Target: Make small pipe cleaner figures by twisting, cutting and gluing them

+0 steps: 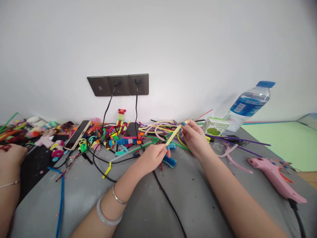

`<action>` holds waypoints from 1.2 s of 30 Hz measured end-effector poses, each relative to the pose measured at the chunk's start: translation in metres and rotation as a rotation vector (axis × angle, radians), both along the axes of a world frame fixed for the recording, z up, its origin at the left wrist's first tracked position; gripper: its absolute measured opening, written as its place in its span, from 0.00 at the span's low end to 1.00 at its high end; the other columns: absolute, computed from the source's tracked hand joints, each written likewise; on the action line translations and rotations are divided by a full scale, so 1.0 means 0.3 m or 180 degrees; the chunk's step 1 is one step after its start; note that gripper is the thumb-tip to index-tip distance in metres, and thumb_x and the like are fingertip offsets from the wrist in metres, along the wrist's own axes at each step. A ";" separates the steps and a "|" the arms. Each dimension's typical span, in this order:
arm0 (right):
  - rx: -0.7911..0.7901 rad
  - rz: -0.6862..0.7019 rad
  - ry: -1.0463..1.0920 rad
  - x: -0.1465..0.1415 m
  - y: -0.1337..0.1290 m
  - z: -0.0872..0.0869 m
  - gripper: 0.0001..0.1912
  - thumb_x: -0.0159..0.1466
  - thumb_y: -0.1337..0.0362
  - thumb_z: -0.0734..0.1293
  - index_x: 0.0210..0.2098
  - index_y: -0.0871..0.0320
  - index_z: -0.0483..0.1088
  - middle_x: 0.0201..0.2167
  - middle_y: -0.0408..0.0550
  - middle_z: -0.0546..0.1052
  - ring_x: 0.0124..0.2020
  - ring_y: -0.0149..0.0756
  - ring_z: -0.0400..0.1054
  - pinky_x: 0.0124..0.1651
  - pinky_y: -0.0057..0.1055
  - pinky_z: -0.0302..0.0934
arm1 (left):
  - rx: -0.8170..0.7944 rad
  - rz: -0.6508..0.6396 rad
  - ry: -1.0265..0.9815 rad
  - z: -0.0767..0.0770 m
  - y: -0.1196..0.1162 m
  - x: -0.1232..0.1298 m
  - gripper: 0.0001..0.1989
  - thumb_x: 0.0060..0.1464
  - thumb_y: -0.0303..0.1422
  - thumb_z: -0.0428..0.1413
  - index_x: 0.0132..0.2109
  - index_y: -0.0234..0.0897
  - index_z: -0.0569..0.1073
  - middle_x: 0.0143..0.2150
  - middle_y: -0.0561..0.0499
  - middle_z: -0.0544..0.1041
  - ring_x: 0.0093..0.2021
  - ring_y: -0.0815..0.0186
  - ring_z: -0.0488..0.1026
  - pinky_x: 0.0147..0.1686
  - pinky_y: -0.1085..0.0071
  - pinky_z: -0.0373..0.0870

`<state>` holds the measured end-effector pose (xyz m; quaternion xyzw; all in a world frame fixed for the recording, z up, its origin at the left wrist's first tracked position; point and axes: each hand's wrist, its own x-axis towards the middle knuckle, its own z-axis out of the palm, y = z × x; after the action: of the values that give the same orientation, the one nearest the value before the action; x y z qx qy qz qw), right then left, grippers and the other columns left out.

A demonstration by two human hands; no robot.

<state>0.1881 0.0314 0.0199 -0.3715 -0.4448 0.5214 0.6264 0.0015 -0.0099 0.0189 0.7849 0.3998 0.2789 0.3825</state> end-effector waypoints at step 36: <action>0.0138 0.1091 -0.0863 -0.028 -0.029 0.000 0.18 0.56 0.50 0.74 0.29 0.56 0.65 0.22 0.40 0.71 0.23 0.29 0.64 0.28 0.27 0.59 | 0.0185 0.0237 -0.0105 -0.024 0.026 -0.020 0.15 0.60 0.35 0.53 0.53 0.40 0.67 0.27 0.56 0.77 0.25 0.67 0.72 0.29 0.74 0.64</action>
<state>0.1798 0.0226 0.0197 -0.3436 -0.5927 0.5558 0.4709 -0.0044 -0.0020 0.0117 0.7755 0.4141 0.3174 0.3555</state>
